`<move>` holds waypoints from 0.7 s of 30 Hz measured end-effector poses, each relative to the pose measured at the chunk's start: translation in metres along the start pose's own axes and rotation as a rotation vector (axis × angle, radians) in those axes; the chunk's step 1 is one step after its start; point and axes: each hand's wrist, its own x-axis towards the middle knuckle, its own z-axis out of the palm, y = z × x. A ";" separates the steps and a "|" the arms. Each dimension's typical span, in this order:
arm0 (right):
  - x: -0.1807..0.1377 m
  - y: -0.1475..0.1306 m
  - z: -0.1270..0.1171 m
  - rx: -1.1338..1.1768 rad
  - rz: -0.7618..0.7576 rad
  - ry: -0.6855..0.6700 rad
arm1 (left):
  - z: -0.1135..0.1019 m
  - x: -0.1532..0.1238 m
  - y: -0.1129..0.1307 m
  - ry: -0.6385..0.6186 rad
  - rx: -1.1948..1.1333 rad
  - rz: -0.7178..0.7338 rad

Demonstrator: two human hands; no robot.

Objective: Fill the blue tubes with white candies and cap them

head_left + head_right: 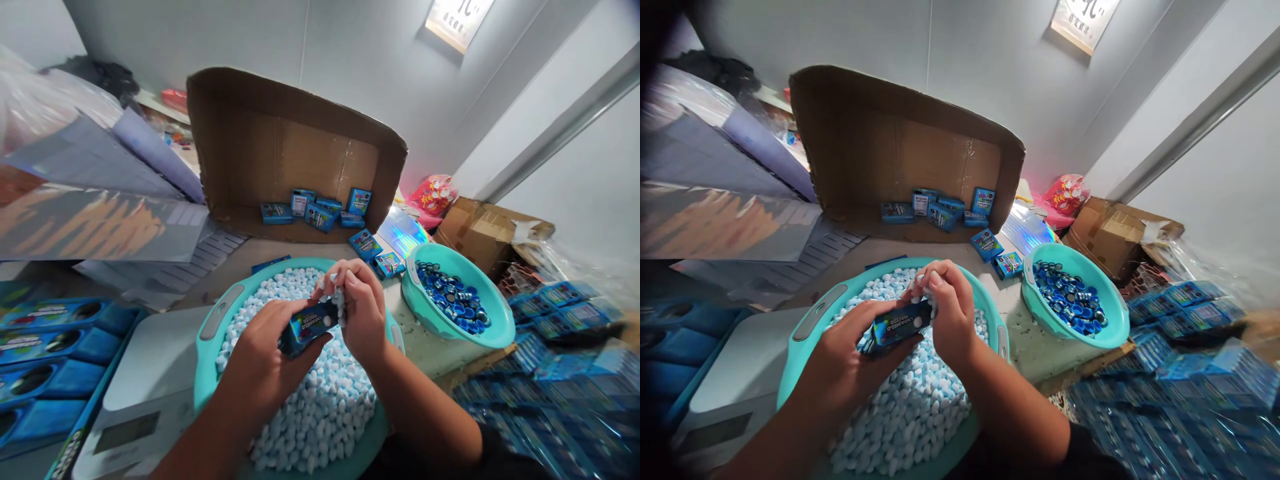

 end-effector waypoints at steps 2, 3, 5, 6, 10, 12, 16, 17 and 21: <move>-0.001 -0.001 0.000 -0.016 -0.038 -0.008 | 0.001 -0.001 0.000 0.021 -0.006 -0.038; -0.002 -0.001 0.000 -0.026 -0.058 -0.011 | 0.002 -0.001 0.000 0.026 0.000 -0.046; -0.002 0.000 0.000 -0.034 -0.070 -0.017 | 0.002 0.000 0.000 0.016 0.023 -0.026; -0.002 0.001 -0.001 -0.029 -0.060 -0.017 | 0.002 0.000 -0.001 0.010 0.035 -0.009; -0.003 0.003 -0.001 -0.046 -0.047 -0.029 | 0.001 0.003 -0.002 0.029 0.079 0.004; -0.003 0.003 -0.001 -0.062 -0.052 -0.036 | 0.001 0.003 -0.003 0.026 0.096 0.014; -0.005 0.002 0.000 -0.040 -0.065 -0.058 | 0.001 0.001 -0.002 0.037 0.104 0.027; -0.006 0.002 0.000 -0.030 -0.078 -0.060 | 0.001 0.001 -0.002 0.041 0.105 0.017; -0.009 0.002 -0.003 -0.036 -0.125 -0.037 | 0.003 -0.001 -0.002 0.045 0.103 -0.053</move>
